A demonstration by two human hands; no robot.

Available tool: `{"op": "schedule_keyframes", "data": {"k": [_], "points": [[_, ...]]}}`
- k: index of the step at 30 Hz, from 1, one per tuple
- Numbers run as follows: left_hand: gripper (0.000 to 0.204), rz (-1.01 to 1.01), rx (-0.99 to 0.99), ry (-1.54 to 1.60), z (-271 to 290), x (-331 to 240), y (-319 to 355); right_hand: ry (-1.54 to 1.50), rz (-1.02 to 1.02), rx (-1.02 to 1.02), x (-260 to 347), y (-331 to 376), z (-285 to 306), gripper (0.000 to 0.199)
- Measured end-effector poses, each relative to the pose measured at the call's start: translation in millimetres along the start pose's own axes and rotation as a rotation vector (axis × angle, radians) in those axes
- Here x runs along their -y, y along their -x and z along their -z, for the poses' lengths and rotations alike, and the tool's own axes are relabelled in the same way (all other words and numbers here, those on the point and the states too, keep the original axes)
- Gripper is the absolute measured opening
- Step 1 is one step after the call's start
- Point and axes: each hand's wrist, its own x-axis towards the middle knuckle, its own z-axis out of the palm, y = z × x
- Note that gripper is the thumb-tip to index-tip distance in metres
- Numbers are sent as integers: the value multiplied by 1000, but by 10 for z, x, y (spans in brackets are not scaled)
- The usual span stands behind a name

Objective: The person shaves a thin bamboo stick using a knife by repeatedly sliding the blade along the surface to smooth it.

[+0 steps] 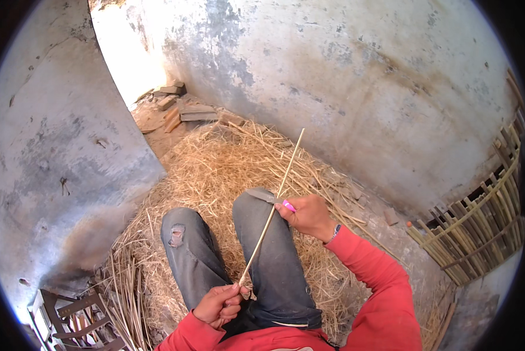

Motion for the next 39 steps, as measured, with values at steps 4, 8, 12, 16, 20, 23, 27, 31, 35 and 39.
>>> {"op": "schedule_keyframes", "data": {"k": [4, 8, 12, 16, 20, 23, 27, 31, 35, 39], "points": [[26, 13, -46, -51, 136, 59, 261, 132, -107, -21, -456, -234, 6, 60], [28, 49, -73, -11, 407, 240, 555, 136, -240, -94, -809, -473, 65, 63], [31, -1, -98, -79, 467, 352, 777, 175, -487, -253, -1697, -558, 288, 68], [33, -18, -124, -93, 613, 455, 779, 86, -481, -392, -1593, -573, 344, 68], [30, -36, -142, -113, 336, 238, 547, -198, -301, -279, -860, -525, 214, 66], [30, -109, -149, -179, 136, 83, 264, -88, -256, -34, -351, -394, 247, 64], [28, -182, -94, -233, -27, -62, -74, -100, -226, 96, 52, -164, 250, 59], [33, -222, -85, -255, -173, -183, -400, -134, -108, 198, 437, 180, 161, 50], [29, -256, -63, -233, -262, -195, -556, -50, 10, 193, 406, 306, 112, 50], [29, -283, -93, -278, -259, -120, -457, 6, -60, 69, 137, 76, 193, 54]]}}
